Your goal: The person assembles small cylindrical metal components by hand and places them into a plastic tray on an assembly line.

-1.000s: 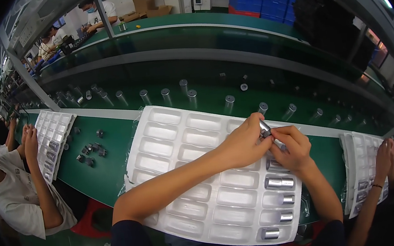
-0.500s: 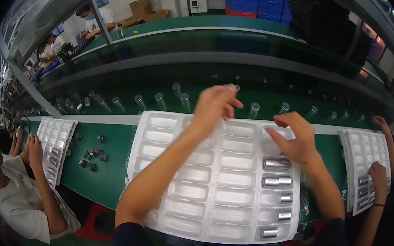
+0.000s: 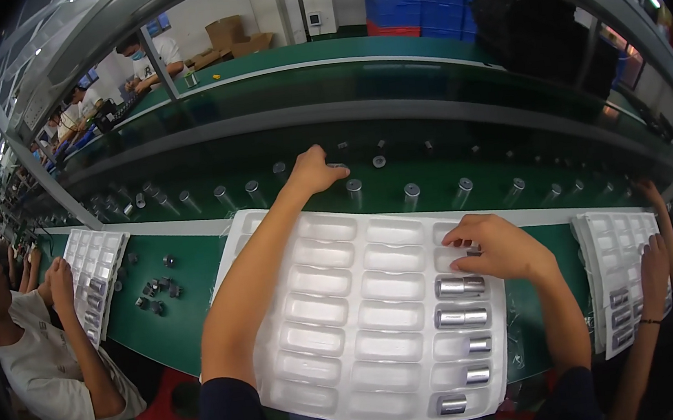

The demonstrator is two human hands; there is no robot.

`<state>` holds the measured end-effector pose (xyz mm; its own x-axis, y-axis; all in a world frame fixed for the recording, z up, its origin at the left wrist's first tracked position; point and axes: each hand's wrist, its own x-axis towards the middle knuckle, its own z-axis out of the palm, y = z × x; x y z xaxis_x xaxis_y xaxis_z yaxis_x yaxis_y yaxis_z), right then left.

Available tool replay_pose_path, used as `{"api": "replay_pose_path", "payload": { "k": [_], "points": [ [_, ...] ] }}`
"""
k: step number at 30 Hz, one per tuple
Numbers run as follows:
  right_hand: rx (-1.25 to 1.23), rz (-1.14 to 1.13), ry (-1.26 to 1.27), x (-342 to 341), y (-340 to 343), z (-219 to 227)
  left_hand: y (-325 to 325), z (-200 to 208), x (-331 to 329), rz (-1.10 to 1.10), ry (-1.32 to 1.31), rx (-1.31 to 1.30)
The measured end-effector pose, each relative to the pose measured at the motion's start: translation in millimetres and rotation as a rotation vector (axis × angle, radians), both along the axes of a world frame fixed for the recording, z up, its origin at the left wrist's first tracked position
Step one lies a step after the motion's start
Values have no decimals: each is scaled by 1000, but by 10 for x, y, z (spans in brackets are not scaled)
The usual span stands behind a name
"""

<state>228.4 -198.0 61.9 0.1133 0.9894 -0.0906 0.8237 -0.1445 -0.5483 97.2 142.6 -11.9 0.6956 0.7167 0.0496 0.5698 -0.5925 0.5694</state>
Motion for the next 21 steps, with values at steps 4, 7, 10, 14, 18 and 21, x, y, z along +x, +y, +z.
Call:
{"api": "replay_pose_path", "payload": {
  "k": [4,7,10,14,18,21],
  "points": [
    [61,-12,-66,-4,-13,40,118,-165,21,-5,-42,-36],
    [131,-12,-57,48,-37,101,191,-172,11,-74,41,-109],
    [42,-3,-59,126,-113,174,157,-118,22,-33,76,-182],
    [-165,7,-50,146,-93,208,280,-207,-70,-3,98,215],
    [-134,44,-37,236,-86,156,-175,111,-66,137,-43,472],
    [-79,42,10,249,-115,212,-689,440,-19,-68,-369,425]
  ]
}}
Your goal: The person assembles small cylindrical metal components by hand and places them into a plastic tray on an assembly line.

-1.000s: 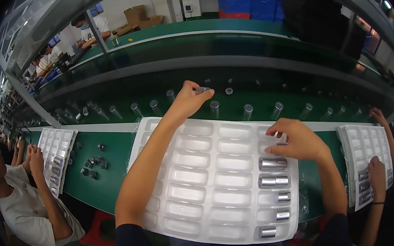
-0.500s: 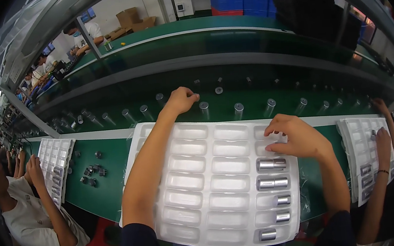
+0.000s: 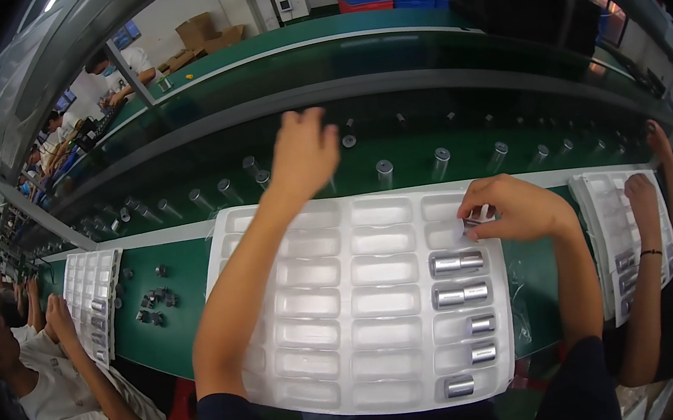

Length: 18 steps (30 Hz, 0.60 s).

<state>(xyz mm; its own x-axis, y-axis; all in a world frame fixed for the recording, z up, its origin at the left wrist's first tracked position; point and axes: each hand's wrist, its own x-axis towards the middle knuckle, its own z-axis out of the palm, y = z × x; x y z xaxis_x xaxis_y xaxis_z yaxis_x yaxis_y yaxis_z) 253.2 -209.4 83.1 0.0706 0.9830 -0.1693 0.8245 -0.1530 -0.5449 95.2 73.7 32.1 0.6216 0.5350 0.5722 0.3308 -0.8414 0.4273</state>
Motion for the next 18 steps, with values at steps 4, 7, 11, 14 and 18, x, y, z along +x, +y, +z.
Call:
{"api": "replay_pose_path", "payload": {
  "k": [4,7,11,14,18],
  "points": [
    [110,-53,202,-61,98,19,-914,148,-75,-522,167,-632],
    [399,-247,526,-203,229,-252,-1338,119,-207,-664,35,-1406],
    [458,-179,525,-175,509,-354,-1180,-212,-229,-693,-177,-1676],
    [372,-162,480,335,928,-313,-1117,-328,-194,-707,-260,-1872],
    [152,-8,436,272,1401,-379,-1163,-257,-93,-753,-309,-1931]
  ]
}}
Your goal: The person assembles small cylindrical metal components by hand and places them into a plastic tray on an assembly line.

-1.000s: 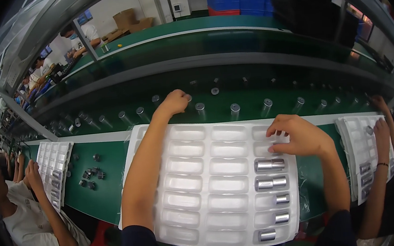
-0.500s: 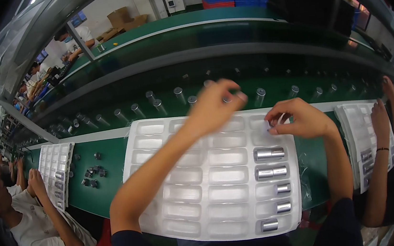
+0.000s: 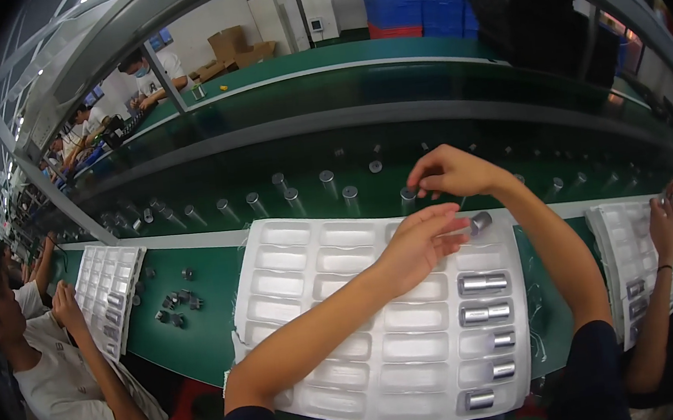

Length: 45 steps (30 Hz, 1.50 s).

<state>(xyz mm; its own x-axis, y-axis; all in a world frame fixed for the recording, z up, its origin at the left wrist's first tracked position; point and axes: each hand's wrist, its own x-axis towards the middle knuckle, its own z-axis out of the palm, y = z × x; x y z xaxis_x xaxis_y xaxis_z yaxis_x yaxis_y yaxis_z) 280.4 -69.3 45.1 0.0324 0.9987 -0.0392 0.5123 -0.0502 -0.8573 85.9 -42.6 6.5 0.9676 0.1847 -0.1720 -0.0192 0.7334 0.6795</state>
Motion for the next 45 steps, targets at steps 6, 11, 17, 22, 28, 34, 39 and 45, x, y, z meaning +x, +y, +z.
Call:
{"api": "replay_pose_path", "payload": {
  "k": [6,11,17,22,28,34,39,45],
  "points": [
    [179,-361,223,-362,219,-113,51,31,-24,54,55,441],
    [311,-623,368,131,442,5,-165,32,-107,315,-284,1715],
    [38,-515,-766,817,844,-620,-394,-34,260,161,-350,1964],
    [-61,-214,-704,914,1048,-624,-367,3,489,101,-157,1931],
    [40,-128,-630,766,967,-569,-204,-53,570,-3,-247,1832],
    [465,-328,1424,327,41,-104,-56,86,502,128,-124,1469],
    [573,-620,1609,-148,-1000,-165,-29,-11,348,38,-17,469],
    [486,-596,1273,-595,-1390,-425,36,-32,91,-17,-210,-120]
  ]
}}
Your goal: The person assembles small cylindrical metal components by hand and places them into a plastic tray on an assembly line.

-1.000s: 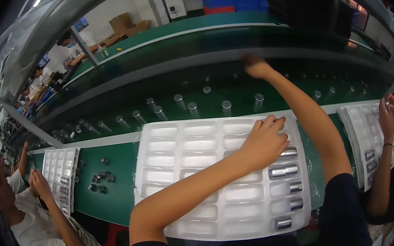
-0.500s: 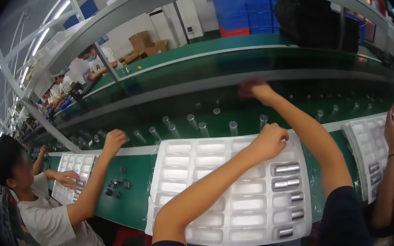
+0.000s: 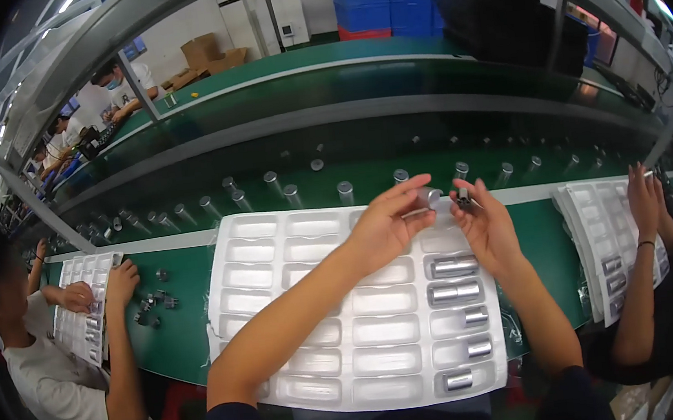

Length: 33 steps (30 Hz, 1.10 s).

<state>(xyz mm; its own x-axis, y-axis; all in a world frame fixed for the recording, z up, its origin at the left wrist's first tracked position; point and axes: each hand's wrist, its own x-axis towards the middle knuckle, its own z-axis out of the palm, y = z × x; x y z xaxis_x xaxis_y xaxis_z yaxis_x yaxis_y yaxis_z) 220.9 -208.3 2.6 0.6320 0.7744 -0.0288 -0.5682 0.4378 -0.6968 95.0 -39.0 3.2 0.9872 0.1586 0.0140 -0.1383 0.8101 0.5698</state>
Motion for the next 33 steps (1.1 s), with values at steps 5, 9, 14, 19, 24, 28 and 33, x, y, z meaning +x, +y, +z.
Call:
{"api": "replay_pose_path", "payload": {
  "k": [5,9,14,19,24,28,33],
  "points": [
    [17,-52,-241,-104,-90,112,-26,-14,1,27,75,18],
    [-105,-204,-660,-50,-138,-35,-145,62,-58,53,124,136],
    [-141,-171,-686,-68,-171,-18,-107,45,-60,7,108,152],
    [-128,-255,-769,-91,-152,-4,-89,11,-52,95,146,139],
    [-157,-224,-688,-94,-166,-26,-108,51,-78,4,77,172],
    [-114,-196,-739,-124,-162,-86,-154,14,-61,67,43,297],
    [-155,-161,-730,-147,-181,-57,-231,-9,-54,179,85,479]
  ]
}}
